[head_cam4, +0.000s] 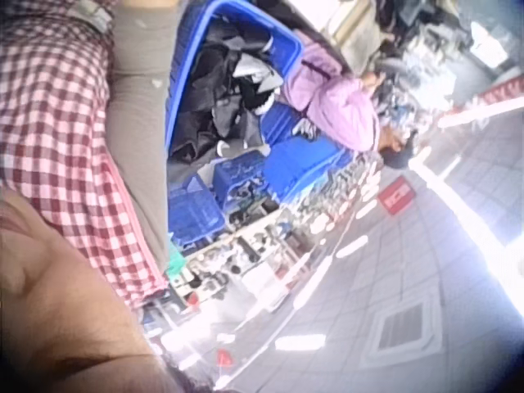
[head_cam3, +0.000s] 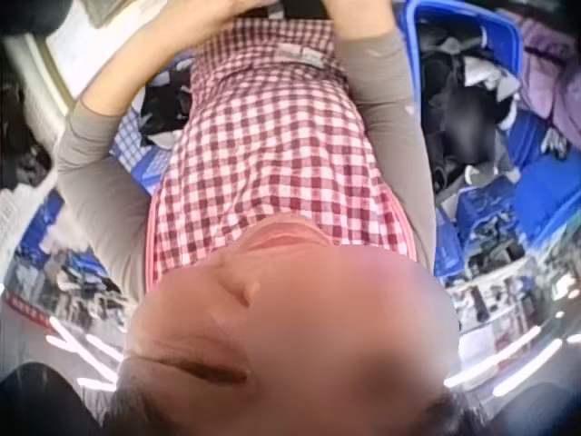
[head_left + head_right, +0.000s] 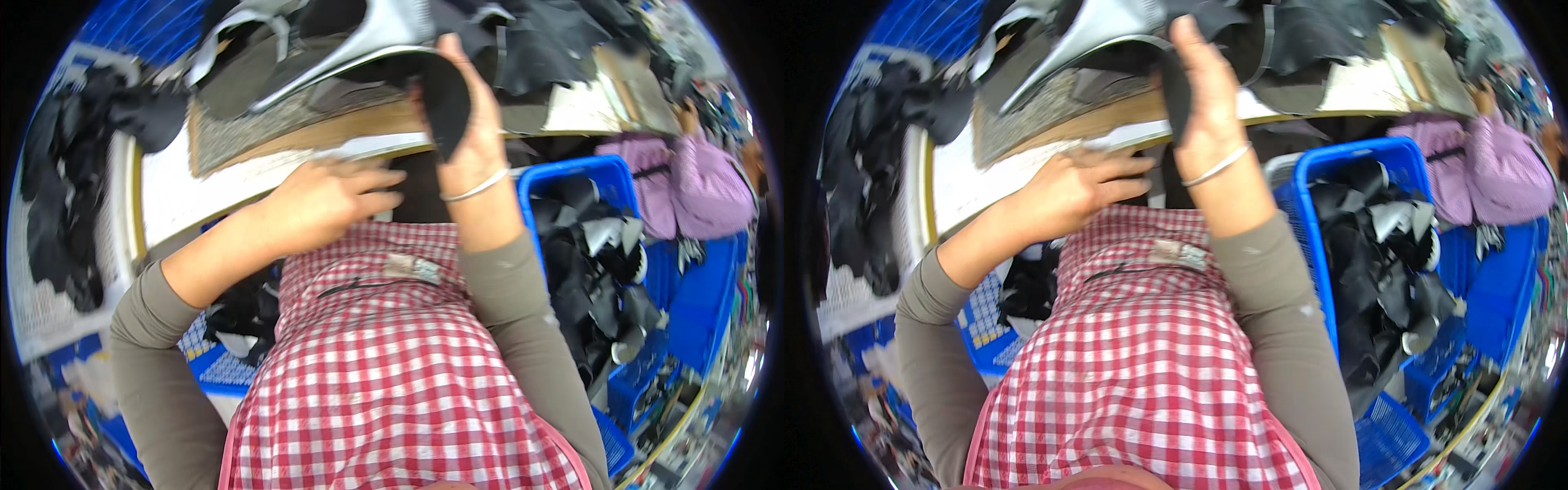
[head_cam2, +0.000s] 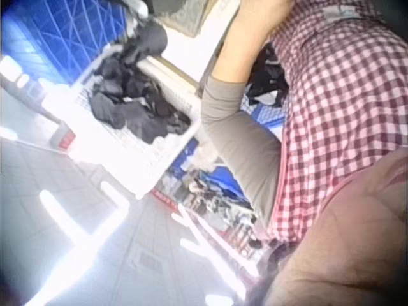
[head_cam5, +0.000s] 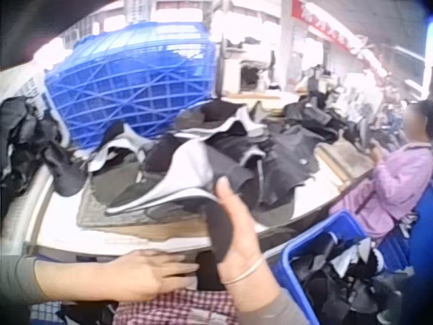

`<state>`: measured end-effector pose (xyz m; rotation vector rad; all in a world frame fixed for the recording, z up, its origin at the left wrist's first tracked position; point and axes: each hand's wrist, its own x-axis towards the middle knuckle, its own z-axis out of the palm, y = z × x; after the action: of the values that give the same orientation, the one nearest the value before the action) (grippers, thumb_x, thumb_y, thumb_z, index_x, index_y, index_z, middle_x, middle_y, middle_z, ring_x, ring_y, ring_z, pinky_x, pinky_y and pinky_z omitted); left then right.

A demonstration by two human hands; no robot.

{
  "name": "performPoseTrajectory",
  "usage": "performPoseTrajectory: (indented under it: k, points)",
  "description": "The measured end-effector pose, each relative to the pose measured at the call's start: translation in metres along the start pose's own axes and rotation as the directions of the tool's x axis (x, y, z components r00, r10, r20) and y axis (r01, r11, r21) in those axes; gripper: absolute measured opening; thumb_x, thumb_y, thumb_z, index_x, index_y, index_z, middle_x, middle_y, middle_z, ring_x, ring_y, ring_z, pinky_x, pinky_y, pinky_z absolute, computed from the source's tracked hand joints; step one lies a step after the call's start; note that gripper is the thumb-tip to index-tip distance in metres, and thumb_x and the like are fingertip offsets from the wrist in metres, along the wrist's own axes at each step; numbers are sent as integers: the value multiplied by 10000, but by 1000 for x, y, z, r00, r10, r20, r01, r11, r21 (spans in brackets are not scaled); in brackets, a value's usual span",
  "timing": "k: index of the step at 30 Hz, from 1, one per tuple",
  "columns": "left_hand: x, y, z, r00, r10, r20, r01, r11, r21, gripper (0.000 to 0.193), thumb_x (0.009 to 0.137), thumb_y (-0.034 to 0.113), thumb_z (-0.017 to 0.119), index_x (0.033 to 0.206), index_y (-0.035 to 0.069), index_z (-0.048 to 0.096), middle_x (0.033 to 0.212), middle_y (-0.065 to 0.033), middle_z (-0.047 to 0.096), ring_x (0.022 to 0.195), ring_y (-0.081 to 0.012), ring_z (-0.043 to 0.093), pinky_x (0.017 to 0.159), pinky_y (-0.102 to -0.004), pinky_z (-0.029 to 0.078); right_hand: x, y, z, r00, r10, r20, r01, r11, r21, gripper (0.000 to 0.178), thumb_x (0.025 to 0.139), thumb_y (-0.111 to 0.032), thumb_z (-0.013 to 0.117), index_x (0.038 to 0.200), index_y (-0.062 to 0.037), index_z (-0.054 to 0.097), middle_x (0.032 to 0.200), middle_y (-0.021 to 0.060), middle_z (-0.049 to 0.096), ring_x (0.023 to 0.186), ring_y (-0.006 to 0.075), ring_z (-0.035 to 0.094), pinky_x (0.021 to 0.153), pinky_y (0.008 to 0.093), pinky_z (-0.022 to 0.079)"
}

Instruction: The person repeatedly picks black shoe parts from a blue basket, aligns and folds them by hand, and places them on the table. The process is repeated for multiple parts without using tools.

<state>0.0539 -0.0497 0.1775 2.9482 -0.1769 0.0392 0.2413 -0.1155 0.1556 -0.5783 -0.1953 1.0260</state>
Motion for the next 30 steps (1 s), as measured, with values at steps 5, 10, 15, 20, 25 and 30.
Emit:
performPoseTrajectory:
  k: [5, 10, 15, 20, 25, 30]
  points:
    - [-17, -14, -26, 900, -42, -433, 298, 785, 543, 533, 827, 159, 684, 1360, 152, 677, 1369, -75, 608, 1195, -318, 566, 993, -462, 449, 2, 36, -9, 982, -145, 120, 167, 964, -207, 283, 965, -342, 776, 1030, -73, 718, 940, 24, 721, 855, 123, 660, 793, 339, 553]
    - [-15, -41, -21, 913, -91, -397, 247, 898, 363, 341, 798, 42, 714, 1139, 57, 715, 1030, -69, 714, 945, -259, 702, 733, -371, 574, 13, 86, -28, 998, -54, 27, 58, 979, -196, 223, 965, -310, 795, 911, -112, 708, 790, -24, 672, 609, 38, 514, 558, 230, 430]
    - [-12, -53, 23, 389, -921, -1, 45, 20, -999, 328, 1068, 223, 632, 1275, -27, 677, 1158, -81, 752, 1008, -211, 731, 896, -349, 582, 14, 88, -32, 990, 89, 112, -55, 959, -278, 230, 963, -275, 802, 836, -93, 739, 785, -49, 687, 642, 40, 551, 594, 218, 451]
    - [-20, -46, 80, 377, -926, 3, -303, -126, -945, 432, 1027, 203, 705, 1380, -26, 607, 1289, -109, 704, 1110, -218, 694, 992, -354, 549, 13, 64, -30, 988, -40, 148, 120, 799, -590, 276, 964, -276, 798, 851, -30, 746, 740, -41, 673, 682, 29, 582, 600, 246, 482]
    - [-56, -75, 43, 269, -914, -304, -8, 313, -950, 423, 1030, 166, 690, 1373, -59, 587, 1253, -160, 702, 1034, -227, 721, 920, -338, 587, 0, 61, -11, 922, -123, 368, 317, 784, -534, 316, 976, -246, 779, 853, 39, 721, 710, -5, 691, 693, 31, 605, 628, 257, 512]
    - [-52, -104, 78, 497, -850, 176, -170, -294, -941, 470, 1048, 253, 672, 1394, -45, 557, 1259, -157, 705, 1024, -246, 739, 899, -360, 614, 15, 79, -22, 965, -22, 260, 203, 693, -692, 298, 972, -248, 777, 879, 33, 741, 707, 8, 699, 696, 41, 616, 645, 265, 510]
